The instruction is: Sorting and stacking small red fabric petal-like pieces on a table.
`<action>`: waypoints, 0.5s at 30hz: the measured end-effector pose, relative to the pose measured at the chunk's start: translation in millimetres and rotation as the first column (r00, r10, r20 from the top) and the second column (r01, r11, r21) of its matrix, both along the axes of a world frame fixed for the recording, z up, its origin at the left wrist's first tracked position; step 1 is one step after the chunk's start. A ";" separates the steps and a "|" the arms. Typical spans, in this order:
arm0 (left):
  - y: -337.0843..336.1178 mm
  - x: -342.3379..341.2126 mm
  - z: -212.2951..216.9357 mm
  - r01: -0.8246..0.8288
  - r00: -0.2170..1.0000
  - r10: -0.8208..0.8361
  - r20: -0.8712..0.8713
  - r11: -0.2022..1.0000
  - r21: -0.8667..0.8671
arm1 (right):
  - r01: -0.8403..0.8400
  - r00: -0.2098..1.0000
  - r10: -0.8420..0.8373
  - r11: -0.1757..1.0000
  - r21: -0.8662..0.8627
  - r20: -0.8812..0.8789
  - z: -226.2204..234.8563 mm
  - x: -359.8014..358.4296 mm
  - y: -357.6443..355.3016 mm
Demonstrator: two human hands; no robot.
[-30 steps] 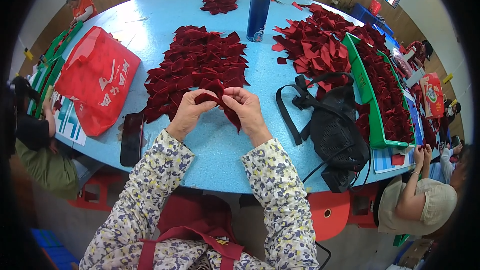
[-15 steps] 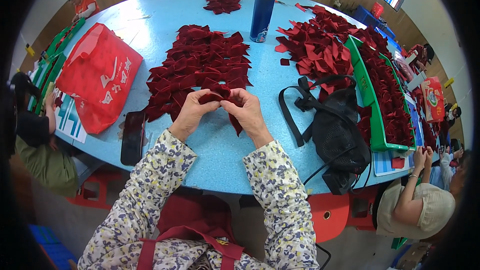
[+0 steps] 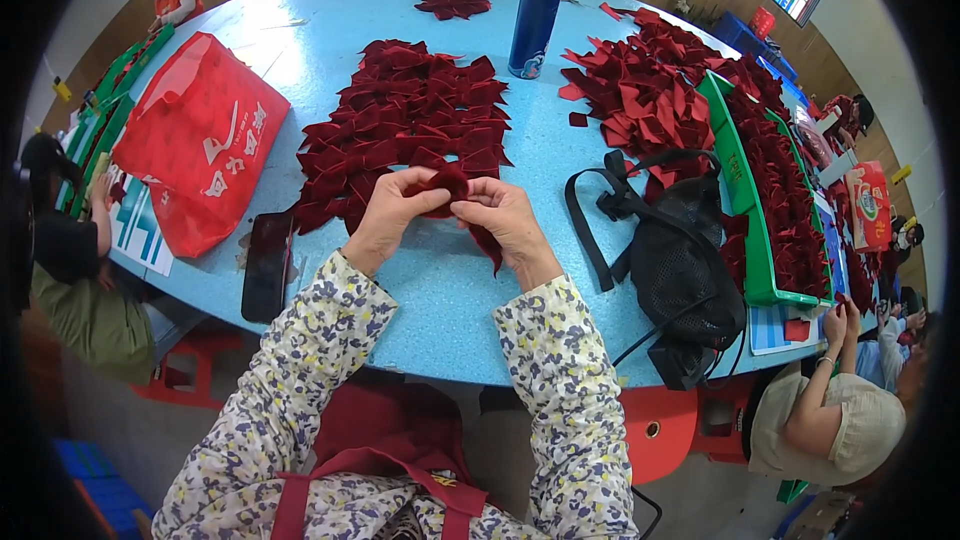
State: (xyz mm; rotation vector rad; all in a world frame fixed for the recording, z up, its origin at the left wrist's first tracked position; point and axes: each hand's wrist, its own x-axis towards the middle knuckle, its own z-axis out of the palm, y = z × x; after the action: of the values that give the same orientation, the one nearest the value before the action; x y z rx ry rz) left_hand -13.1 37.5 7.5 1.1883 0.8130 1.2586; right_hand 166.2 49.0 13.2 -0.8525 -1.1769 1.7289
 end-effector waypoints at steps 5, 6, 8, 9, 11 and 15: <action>6.1 -6.4 -10.6 -0.027 0.995 0.035 0.088 0.995 -0.092 | 0.036 0.998 -0.039 0.997 0.074 0.044 -3.0 -3.2 2.0; 6.0 -5.6 -12.4 -0.059 0.993 0.068 0.098 0.994 -0.087 | 0.033 0.998 -0.039 0.995 0.091 0.055 -5.4 -2.3 2.8; 4.9 -2.4 -11.2 -0.119 0.984 0.128 0.120 0.990 -0.079 | 0.033 0.996 -0.043 0.992 0.125 0.081 -9.0 0.2 3.8; 5.2 -1.3 -7.6 -0.116 0.984 0.125 0.124 0.990 -0.079 | 0.036 0.995 -0.047 0.992 0.125 0.085 -9.6 1.2 4.4; 7.3 -1.6 1.0 -0.478 0.873 0.475 0.106 0.879 -0.005 | 0.047 0.982 -0.088 0.970 0.239 0.165 -11.3 2.2 7.1; -8.6 -16.8 29.2 -0.700 0.713 0.662 0.231 0.656 0.282 | 0.168 0.673 -0.698 0.467 0.868 0.245 -5.9 -12.2 18.2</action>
State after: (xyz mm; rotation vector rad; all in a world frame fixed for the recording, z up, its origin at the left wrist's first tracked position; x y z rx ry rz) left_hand -29.9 28.9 36.7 1.1008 1.0319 2.1597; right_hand 154.0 67.2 7.3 -1.0017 -1.7105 0.3078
